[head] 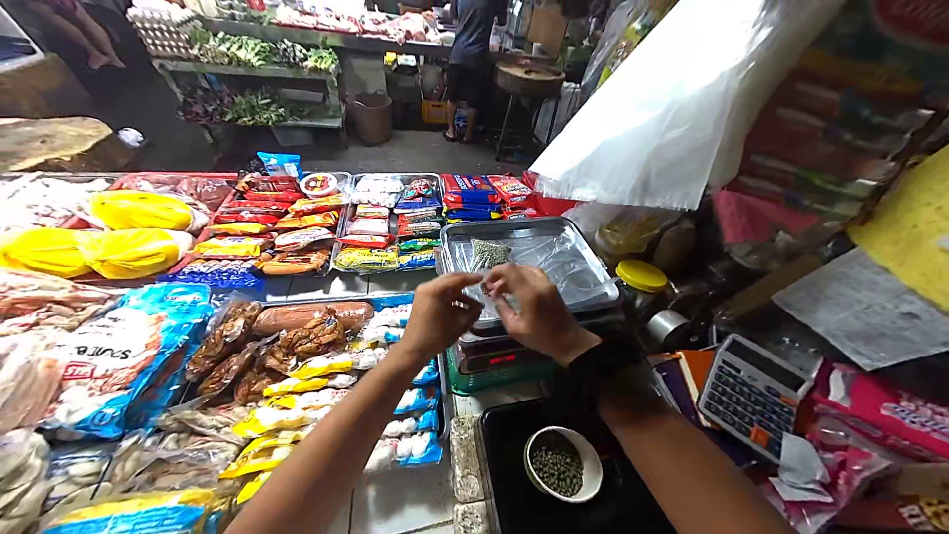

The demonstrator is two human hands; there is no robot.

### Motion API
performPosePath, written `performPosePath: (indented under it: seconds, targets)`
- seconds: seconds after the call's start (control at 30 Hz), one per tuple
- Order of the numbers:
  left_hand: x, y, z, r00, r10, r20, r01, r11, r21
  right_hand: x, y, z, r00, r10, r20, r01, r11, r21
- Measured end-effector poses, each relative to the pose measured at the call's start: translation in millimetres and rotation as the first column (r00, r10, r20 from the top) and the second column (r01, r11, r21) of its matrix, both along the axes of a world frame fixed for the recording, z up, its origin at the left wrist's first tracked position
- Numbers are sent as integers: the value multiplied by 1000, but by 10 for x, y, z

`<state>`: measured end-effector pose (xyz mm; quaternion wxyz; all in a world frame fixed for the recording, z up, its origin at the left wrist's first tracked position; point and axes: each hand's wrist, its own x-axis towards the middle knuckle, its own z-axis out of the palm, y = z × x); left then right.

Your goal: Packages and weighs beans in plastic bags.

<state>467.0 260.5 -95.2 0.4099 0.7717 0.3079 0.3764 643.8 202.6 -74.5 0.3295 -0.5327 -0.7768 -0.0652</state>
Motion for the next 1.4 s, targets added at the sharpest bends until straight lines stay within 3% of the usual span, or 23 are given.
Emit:
performPosePath:
  seconds: [0.07,0.17,0.3,0.33,0.43,0.5,0.6,0.67,0.73,0.8,0.87,0.93,1.0,1.17,1.4]
  targets:
    - [76,235,245,999,-36,-23,36,999,-6,93,-17,284,980,-41,-192,17,992,-129]
    - [266,462,628,994,-106,22,105,994,13,183,186,555,956,-214,-199,142,936,-323]
    - [231,454,1039,958,-125,259,131,991,-7,224,453,971,934,-232,-272,162,953,-254]
    - [155,461,1058,958,-127,258,127,992,16,205,445,1116,945,-201,-258,143,963,-228]
    - [97,375,791,968,-205,144,200,979,51,90,264,1453,952,-34,-303,-3,993,-120]
    - [178,193,491,940,-307,149,310,951,9,11,60,1603,906,134,-402,-173,983,-62]
    - [151,-138,239,770,-591,241,629,766,-134,-24,-332,1678,856,259,-448,-305,952,-32]
    - [18,-342,179,617,-744,256,787,590,-182,44,-633,1591,859,271,-434,-321,946,-44]
    - [-123,-519,156,588,-785,193,803,541,-249,157,-1008,1456,868,242,-434,-312,945,-99]
    - [-259,-649,177,656,-754,15,722,622,-302,281,-1323,1234,853,175,-491,-293,940,-175]
    - [-337,-718,232,698,-654,-292,602,756,-255,375,-1512,883,835,58,-546,-225,943,-244]
    - [-333,-782,321,627,-513,-586,495,843,-209,431,-1672,449,866,-84,-493,-96,940,-328]
    - [-287,-833,412,521,-403,-753,448,879,-160,410,-1806,37,903,-190,-386,22,916,-400]
    - [-111,-982,623,270,-208,-940,488,871,-52,242,-2015,-526,961,-233,-150,150,892,-426]
    - [194,-1208,943,72,-85,-994,561,827,-30,209,-2160,-431,966,-238,-97,156,843,-515]
